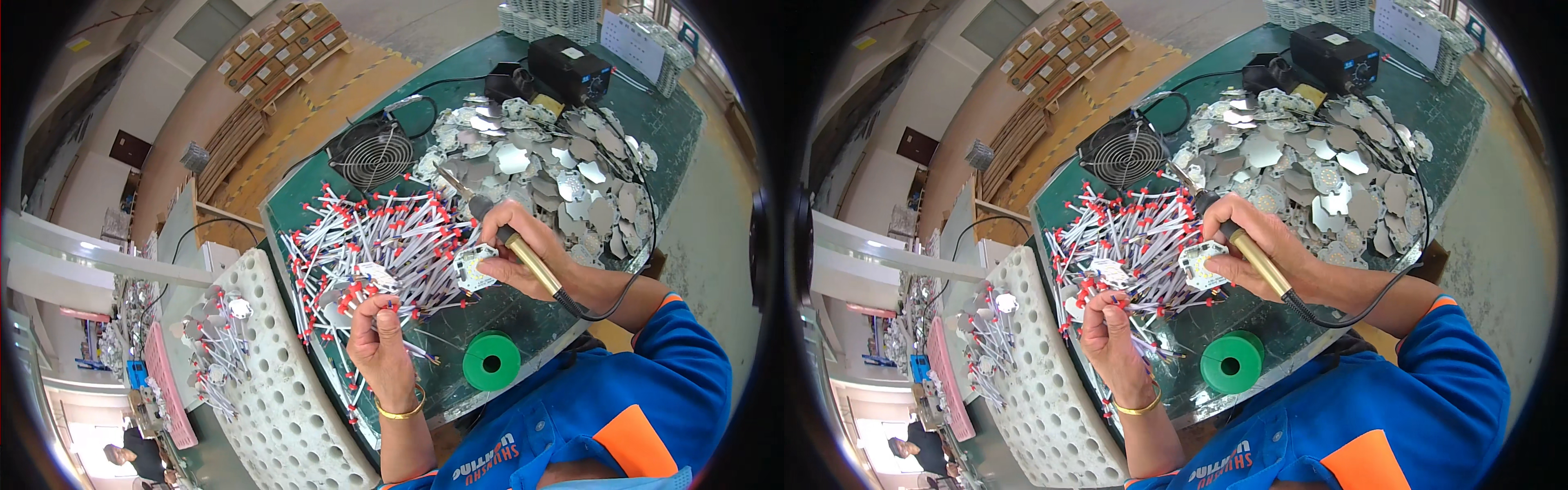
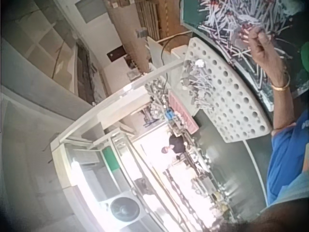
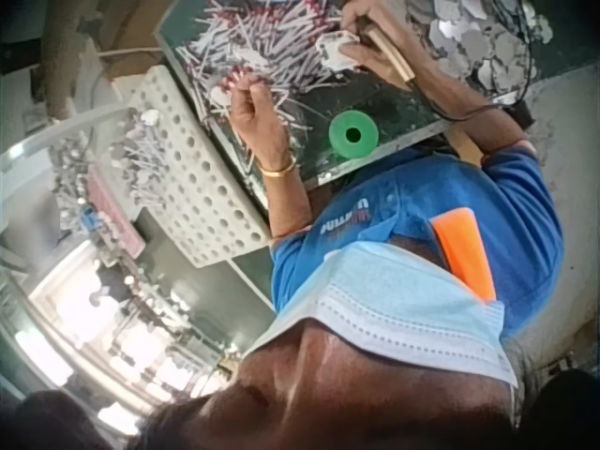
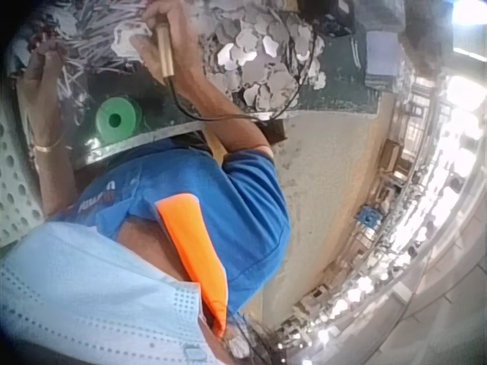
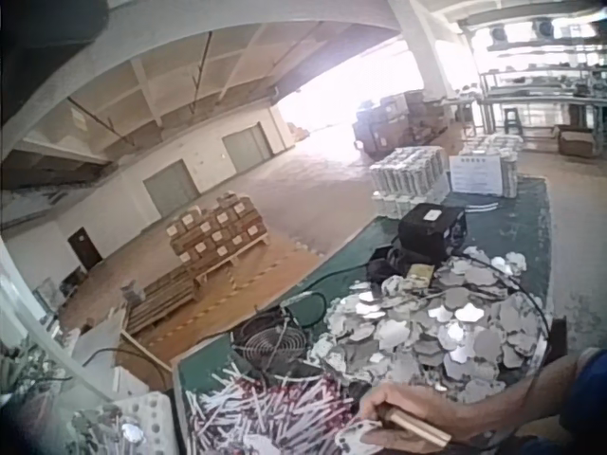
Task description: The person solders wires to LED circuit boards using a soldering iron.
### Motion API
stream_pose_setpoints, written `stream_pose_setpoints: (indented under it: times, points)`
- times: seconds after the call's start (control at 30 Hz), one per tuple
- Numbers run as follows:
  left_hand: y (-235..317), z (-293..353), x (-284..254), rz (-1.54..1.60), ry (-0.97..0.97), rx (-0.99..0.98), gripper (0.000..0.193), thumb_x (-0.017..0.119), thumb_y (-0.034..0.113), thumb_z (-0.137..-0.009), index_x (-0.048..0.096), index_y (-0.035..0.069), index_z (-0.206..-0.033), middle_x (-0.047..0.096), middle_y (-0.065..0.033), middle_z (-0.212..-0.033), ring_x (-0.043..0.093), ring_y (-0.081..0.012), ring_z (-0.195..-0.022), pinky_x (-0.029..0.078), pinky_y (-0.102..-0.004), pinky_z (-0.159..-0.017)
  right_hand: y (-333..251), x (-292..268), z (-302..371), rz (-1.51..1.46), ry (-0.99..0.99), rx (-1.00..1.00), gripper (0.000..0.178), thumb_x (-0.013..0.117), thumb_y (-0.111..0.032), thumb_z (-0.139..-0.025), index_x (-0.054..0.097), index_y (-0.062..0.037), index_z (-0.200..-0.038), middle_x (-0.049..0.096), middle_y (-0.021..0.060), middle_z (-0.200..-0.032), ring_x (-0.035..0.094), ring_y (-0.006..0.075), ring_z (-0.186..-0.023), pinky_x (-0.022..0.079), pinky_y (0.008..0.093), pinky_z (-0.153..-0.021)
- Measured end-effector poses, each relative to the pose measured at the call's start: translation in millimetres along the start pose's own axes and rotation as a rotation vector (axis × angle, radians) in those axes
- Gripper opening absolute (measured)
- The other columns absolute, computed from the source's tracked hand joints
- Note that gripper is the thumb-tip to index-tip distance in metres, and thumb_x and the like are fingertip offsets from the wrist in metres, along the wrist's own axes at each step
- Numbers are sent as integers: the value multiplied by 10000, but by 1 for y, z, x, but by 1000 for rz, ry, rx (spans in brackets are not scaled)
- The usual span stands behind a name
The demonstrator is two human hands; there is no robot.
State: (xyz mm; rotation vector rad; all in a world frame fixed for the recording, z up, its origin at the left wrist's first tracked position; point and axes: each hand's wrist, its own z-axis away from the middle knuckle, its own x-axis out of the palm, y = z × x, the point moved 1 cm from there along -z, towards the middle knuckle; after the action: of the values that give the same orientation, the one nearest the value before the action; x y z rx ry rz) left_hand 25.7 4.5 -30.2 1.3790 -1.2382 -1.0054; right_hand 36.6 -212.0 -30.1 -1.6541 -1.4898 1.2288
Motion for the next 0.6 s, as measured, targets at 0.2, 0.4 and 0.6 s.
stream_pose_setpoints:
  times: [0.2,0.4,0.6]
  points:
    - [-9,5,-6,58,-45,-12,156,569,160,-891,581,14,-946,595,-8,-861,511,-62,-771,409,-183,-701,-11,18,-9,-89,-56,40,291,642,-54,-758,445,-78,-971,408,20,-820,407,93,-593,361,241,-528]
    - [-4,10,2,170,-154,-135,162,550,160,-902,565,9,-958,563,-15,-754,498,-68,-659,413,-192,-603,-9,25,-11,-265,-20,200,300,629,-70,-770,427,-83,-992,419,-1,-754,416,70,-610,376,219,-541]
    - [-14,10,7,253,-217,-304,181,546,161,-904,572,0,-984,525,7,-687,462,-58,-587,373,-179,-526,-2,33,-16,-323,59,119,342,664,-86,-753,422,-79,-994,425,1,-796,416,63,-622,387,211,-558]
